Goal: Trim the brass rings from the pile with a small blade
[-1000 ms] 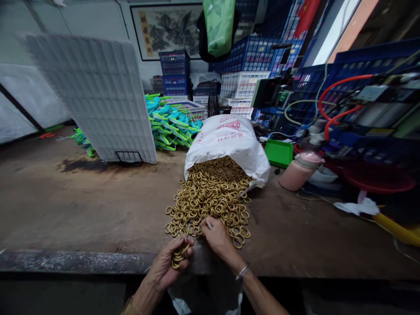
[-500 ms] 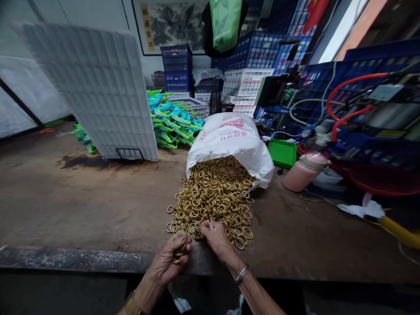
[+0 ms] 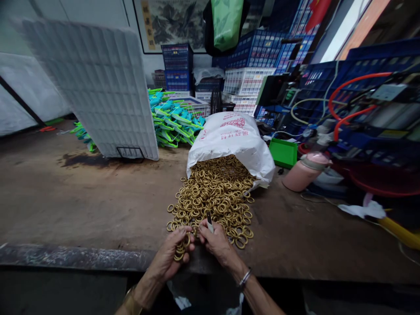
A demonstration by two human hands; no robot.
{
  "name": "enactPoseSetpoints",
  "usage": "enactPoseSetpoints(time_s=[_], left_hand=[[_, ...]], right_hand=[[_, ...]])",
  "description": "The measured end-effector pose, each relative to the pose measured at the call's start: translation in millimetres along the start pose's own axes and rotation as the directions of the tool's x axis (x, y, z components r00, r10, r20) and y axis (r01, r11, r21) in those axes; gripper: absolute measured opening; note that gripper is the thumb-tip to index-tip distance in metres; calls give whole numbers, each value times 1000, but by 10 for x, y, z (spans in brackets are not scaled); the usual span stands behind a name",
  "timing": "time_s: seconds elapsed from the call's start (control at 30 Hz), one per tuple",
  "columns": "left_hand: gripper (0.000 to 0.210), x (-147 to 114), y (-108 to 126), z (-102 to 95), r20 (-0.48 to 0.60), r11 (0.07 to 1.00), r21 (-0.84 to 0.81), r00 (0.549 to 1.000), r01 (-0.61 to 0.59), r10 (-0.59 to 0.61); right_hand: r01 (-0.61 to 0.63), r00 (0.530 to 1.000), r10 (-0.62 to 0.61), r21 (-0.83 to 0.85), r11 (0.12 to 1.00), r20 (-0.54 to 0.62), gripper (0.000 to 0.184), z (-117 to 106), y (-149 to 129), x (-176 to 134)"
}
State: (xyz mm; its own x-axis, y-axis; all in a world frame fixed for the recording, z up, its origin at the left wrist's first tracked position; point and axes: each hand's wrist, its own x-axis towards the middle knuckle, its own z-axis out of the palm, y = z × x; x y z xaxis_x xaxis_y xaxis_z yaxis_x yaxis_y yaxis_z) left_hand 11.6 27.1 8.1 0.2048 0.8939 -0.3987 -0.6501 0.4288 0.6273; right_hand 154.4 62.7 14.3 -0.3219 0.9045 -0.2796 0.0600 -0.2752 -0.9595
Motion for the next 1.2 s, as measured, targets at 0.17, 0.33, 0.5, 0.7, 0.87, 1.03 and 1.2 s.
enactPoseSetpoints(time_s=[0.17, 0.33, 0.5, 0.7, 0.87, 1.03, 1.2], left_hand=[[30, 12, -29, 6, -40, 999, 45, 999, -22, 24], [30, 11, -43, -5, -17, 1000, 19, 1000, -6, 7], [28, 2, -68, 29, 15, 999, 35, 1000, 7, -8], [31, -29, -60, 90, 6, 995, 96, 1000, -13, 13], [30, -51, -66, 83, 9, 989, 143, 999, -37, 37], [25, -55, -71, 61, 10, 985, 171, 1000, -18, 16], [24, -80, -20, 90, 45, 985, 171, 999, 1, -9]], right_hand=[[-12, 998, 10, 33, 999, 65, 31, 0, -52, -18], [-12, 995, 9, 30, 999, 101, 29, 10, -45, -26], [25, 1000, -26, -95, 995, -13, 31, 41, -15, 6], [105, 987, -136, -305, 947, -83, 27, 81, 12, 29], [109, 987, -142, -329, 938, -78, 24, 109, 28, 26], [103, 989, -132, -315, 944, -71, 24, 95, 43, 30], [118, 990, -135, -260, 958, -49, 26, 70, 99, 61]])
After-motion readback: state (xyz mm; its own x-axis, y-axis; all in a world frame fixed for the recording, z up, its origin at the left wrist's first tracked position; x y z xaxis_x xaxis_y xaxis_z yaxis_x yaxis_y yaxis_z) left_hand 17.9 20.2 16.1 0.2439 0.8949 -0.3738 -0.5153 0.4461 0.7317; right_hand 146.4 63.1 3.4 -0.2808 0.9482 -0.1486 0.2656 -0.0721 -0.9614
